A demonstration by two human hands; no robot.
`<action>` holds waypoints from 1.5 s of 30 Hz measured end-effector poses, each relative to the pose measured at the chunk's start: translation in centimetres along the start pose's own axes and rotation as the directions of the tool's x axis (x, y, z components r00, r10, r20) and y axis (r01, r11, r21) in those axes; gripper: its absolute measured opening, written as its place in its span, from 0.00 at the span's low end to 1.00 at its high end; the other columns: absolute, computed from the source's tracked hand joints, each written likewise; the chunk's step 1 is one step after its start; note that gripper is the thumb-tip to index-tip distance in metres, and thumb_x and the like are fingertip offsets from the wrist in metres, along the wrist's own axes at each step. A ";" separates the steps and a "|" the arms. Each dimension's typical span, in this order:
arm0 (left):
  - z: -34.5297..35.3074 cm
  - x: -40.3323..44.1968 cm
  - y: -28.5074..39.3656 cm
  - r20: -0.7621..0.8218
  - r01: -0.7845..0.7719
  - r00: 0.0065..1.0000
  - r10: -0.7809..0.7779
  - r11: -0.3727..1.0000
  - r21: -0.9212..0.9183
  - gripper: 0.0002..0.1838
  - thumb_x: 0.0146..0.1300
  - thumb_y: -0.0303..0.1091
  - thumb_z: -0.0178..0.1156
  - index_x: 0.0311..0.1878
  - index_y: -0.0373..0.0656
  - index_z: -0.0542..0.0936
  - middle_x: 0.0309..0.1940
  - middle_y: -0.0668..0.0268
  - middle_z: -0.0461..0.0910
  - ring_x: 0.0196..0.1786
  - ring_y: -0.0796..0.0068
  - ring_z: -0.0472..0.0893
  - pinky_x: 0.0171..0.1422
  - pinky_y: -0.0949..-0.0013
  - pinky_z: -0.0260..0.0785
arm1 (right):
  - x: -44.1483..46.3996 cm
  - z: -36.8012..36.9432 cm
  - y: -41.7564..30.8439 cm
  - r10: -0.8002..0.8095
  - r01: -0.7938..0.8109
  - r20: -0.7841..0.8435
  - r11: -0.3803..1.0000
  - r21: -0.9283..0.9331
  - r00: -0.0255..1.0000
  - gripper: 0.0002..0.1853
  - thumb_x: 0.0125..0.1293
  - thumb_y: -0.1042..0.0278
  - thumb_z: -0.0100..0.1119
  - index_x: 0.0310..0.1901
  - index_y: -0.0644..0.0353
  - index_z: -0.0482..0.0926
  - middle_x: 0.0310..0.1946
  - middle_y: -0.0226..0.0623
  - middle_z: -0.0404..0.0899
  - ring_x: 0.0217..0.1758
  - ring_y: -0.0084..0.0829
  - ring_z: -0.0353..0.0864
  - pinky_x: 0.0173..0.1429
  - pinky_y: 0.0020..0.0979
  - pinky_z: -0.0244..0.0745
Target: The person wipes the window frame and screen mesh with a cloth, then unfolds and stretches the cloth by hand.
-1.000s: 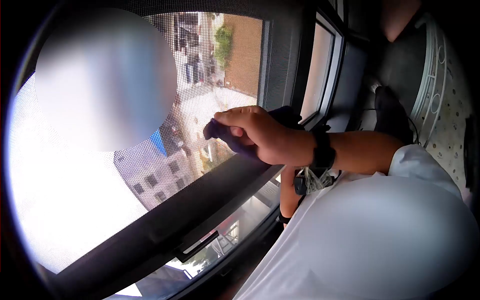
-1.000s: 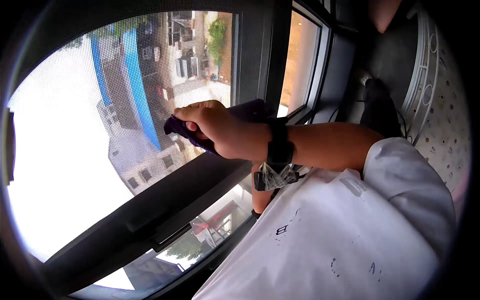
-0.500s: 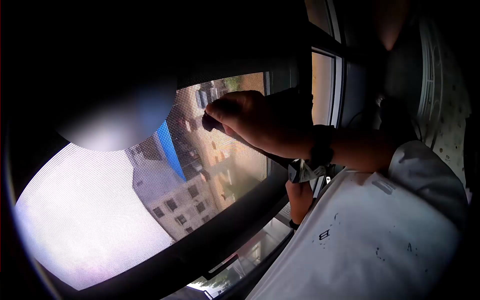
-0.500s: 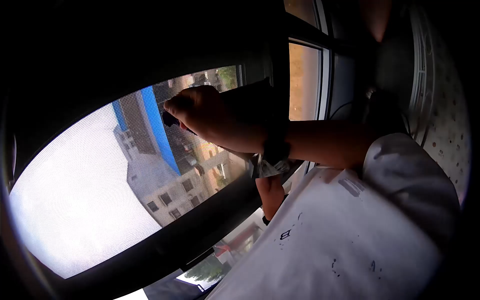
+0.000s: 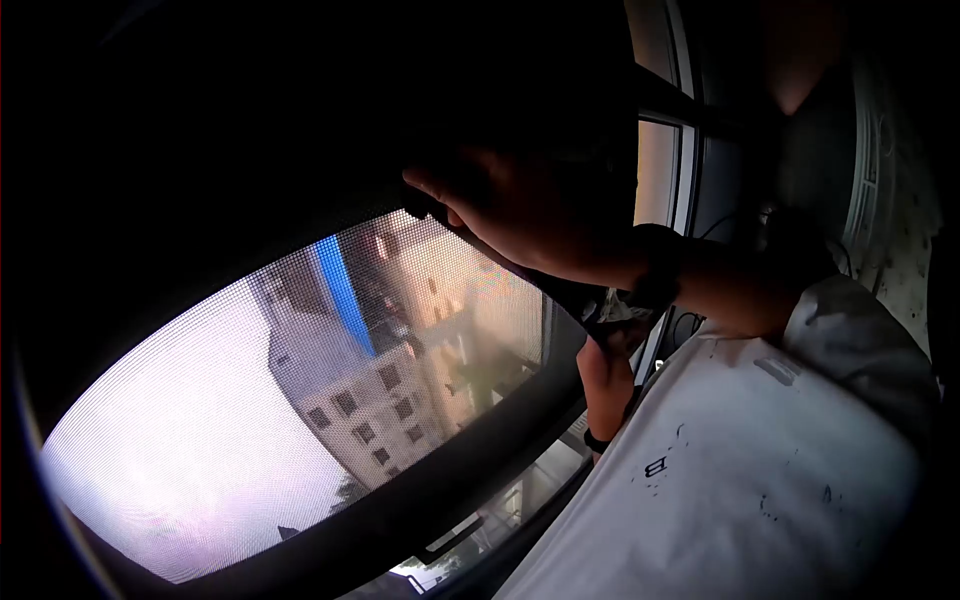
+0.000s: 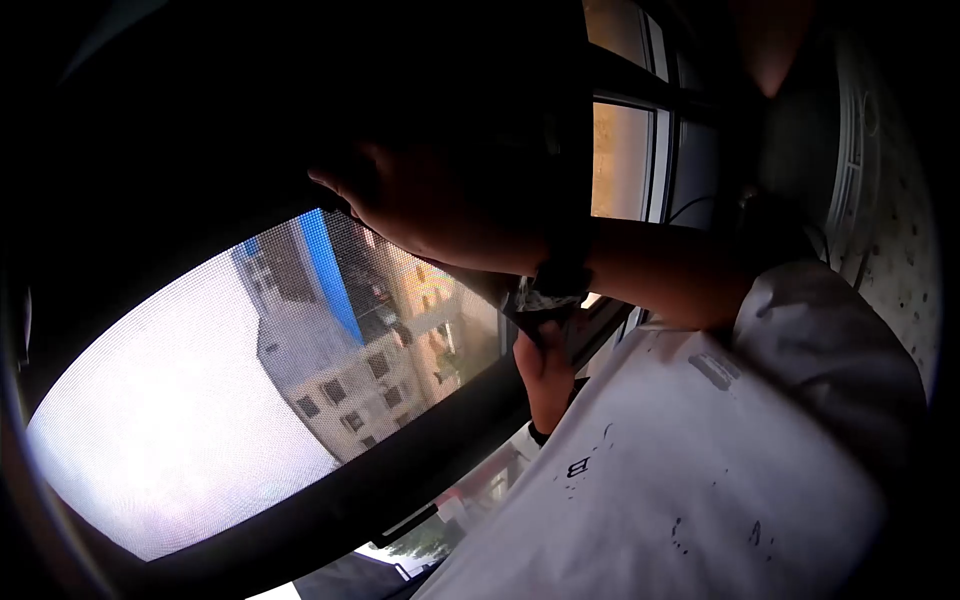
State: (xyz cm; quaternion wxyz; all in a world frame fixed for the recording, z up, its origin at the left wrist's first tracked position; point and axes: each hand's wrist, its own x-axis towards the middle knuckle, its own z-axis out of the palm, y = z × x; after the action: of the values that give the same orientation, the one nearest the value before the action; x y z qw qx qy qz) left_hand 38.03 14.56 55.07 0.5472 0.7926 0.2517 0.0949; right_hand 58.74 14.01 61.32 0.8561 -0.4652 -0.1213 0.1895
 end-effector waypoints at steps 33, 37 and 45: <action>1.8 -0.7 -3.7 0.082 0.089 0.994 -0.068 0.952 -0.294 0.17 0.74 0.40 0.43 0.44 0.34 0.72 0.33 0.62 0.79 0.39 0.73 0.78 0.51 0.69 0.67 | 3.5 -2.9 1.6 -0.834 0.674 -0.088 0.498 -0.545 0.545 0.06 0.67 0.68 0.54 0.39 0.62 0.73 0.28 0.36 0.72 0.29 0.27 0.72 0.33 0.25 0.66; 2.3 -0.5 -4.4 0.095 0.101 0.993 -0.067 0.901 -0.423 0.17 0.74 0.40 0.43 0.45 0.33 0.71 0.33 0.61 0.78 0.40 0.72 0.78 0.52 0.68 0.68 | 3.7 -3.8 2.3 -0.865 0.730 -0.053 0.453 -0.511 0.499 0.07 0.67 0.69 0.56 0.42 0.61 0.70 0.29 0.28 0.66 0.28 0.18 0.63 0.33 0.19 0.60; 3.0 -1.9 -5.8 0.080 0.173 0.985 -0.153 0.867 -0.467 0.20 0.73 0.46 0.43 0.45 0.34 0.69 0.31 0.60 0.78 0.41 0.68 0.78 0.53 0.65 0.68 | 2.8 -3.7 4.1 -0.813 0.706 -0.069 0.541 -0.457 0.578 0.07 0.67 0.73 0.55 0.42 0.60 0.67 0.31 0.25 0.62 0.27 0.13 0.58 0.31 0.16 0.56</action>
State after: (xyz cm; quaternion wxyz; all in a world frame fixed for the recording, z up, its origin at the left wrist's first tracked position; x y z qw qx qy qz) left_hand 35.96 12.73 48.88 0.7348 0.6129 0.2758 0.0910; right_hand 61.80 14.48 55.94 0.7517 -0.5421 -0.2278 -0.2986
